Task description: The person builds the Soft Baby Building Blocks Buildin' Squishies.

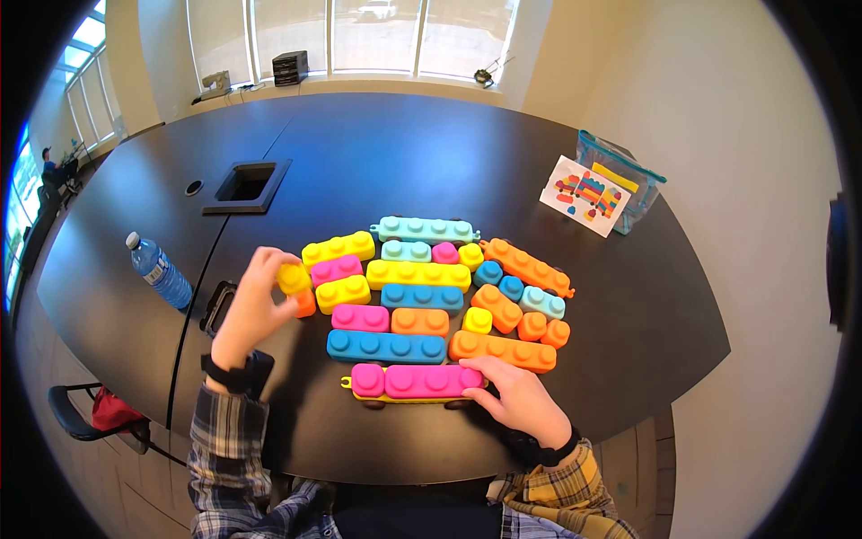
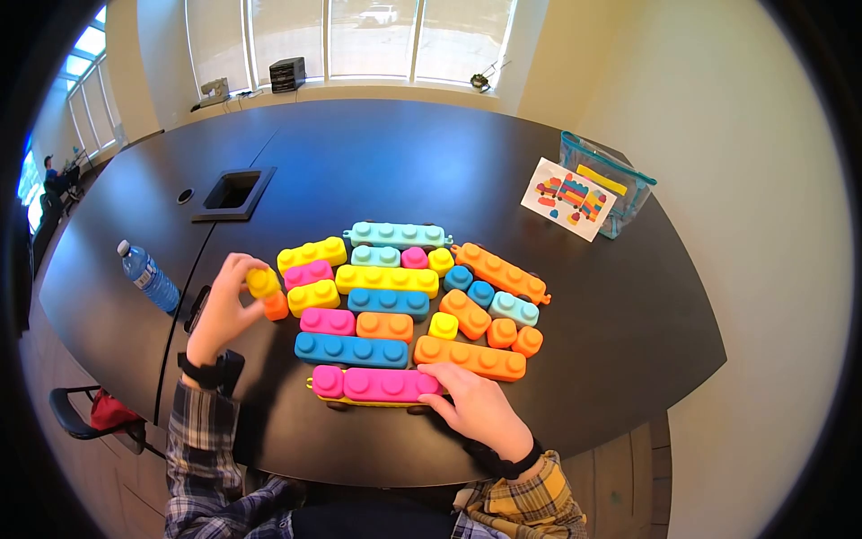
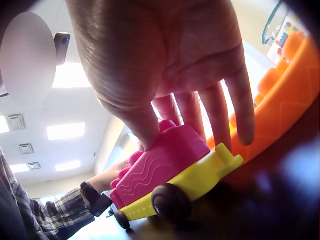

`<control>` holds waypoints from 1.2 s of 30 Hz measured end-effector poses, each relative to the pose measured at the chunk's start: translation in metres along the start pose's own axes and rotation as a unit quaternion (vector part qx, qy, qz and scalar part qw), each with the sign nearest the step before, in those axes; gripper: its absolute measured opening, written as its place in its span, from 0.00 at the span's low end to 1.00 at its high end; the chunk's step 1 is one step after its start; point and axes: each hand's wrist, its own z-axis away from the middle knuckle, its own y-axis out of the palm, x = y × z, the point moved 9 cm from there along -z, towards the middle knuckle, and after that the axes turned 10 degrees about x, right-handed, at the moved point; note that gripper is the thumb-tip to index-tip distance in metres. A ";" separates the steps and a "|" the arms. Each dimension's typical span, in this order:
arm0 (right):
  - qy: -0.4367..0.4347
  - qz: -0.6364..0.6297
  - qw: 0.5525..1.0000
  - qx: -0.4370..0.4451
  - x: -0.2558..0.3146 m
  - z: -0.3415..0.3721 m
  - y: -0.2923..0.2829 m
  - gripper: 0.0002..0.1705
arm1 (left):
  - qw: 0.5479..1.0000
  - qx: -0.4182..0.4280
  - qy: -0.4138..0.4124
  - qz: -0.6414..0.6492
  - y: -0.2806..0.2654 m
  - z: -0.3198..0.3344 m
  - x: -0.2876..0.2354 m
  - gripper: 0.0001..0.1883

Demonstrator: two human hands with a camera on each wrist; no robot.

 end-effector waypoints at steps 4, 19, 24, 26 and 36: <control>-0.008 0.001 1.000 0.001 0.002 -0.002 0.002 0.23 | 0.985 0.066 0.061 0.145 0.019 0.015 -0.077 0.27; -0.007 0.006 1.000 0.009 0.006 -0.006 0.007 0.23 | 0.956 0.204 0.087 0.190 0.077 0.044 -0.120 0.28; -0.020 0.004 1.000 -0.003 0.010 -0.006 0.005 0.25 | 0.956 0.204 0.100 0.185 0.081 0.048 -0.123 0.27; -0.017 0.003 1.000 0.001 0.009 -0.007 0.006 0.24 | 0.959 0.205 0.076 0.182 0.082 0.047 -0.121 0.28; -0.009 -0.008 1.000 0.013 0.008 -0.008 0.011 0.23 | 0.961 0.190 0.067 0.190 0.083 0.049 -0.120 0.27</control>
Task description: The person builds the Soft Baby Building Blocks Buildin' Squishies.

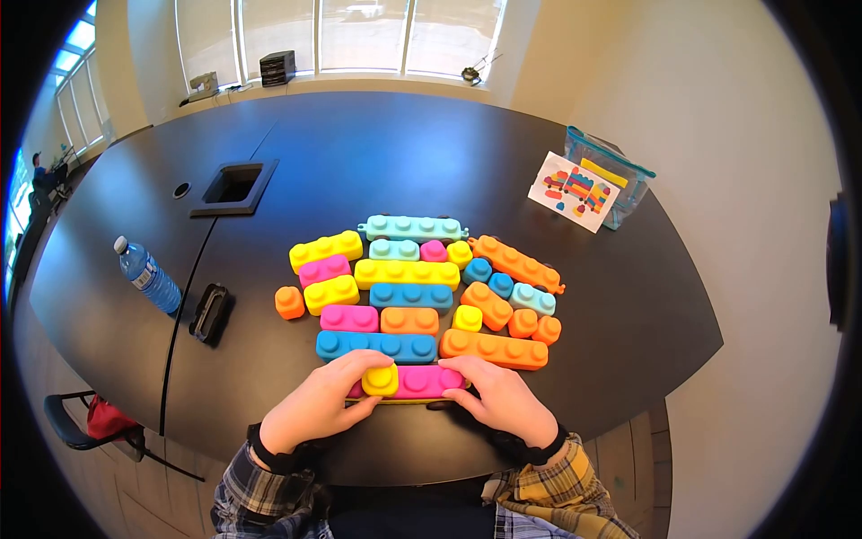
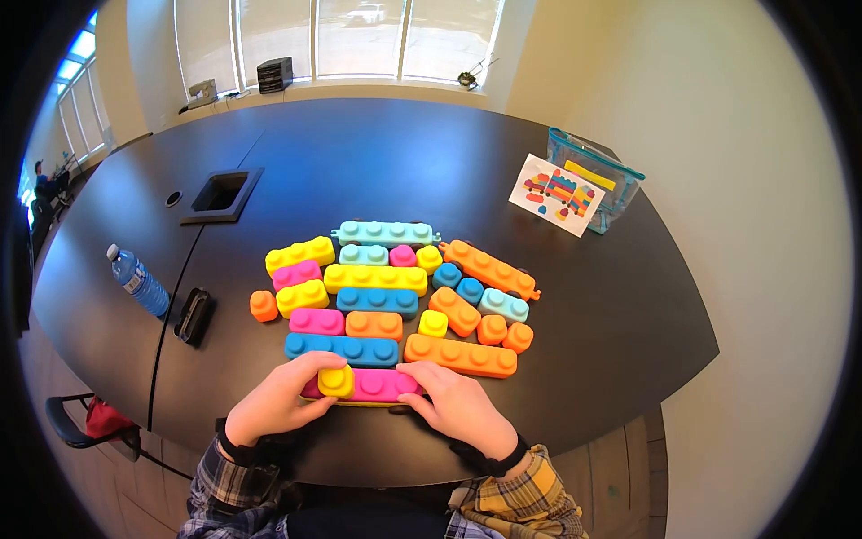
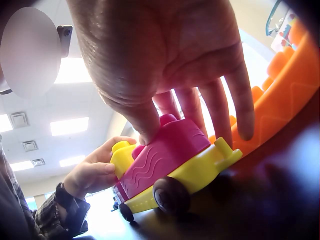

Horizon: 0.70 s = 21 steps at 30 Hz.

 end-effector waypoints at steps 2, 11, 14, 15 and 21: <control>0.000 0.002 1.000 0.001 0.001 -0.001 0.001 0.23 | 1.000 -0.015 -0.006 -0.015 0.001 0.000 0.004 0.26; -0.007 0.004 1.000 0.002 0.002 -0.003 0.003 0.23 | 0.998 -0.037 -0.035 -0.034 0.002 0.002 0.012 0.26; -0.005 0.001 1.000 0.003 0.002 -0.002 0.003 0.23 | 0.998 -0.040 -0.036 -0.034 0.003 0.003 0.013 0.27; -0.002 -0.002 1.000 0.005 0.002 -0.003 0.003 0.24 | 0.998 -0.040 -0.036 -0.034 0.003 0.003 0.013 0.27; -0.005 -0.001 1.000 -0.002 0.003 -0.003 0.002 0.24 | 0.998 -0.044 -0.028 -0.038 0.003 0.004 0.014 0.27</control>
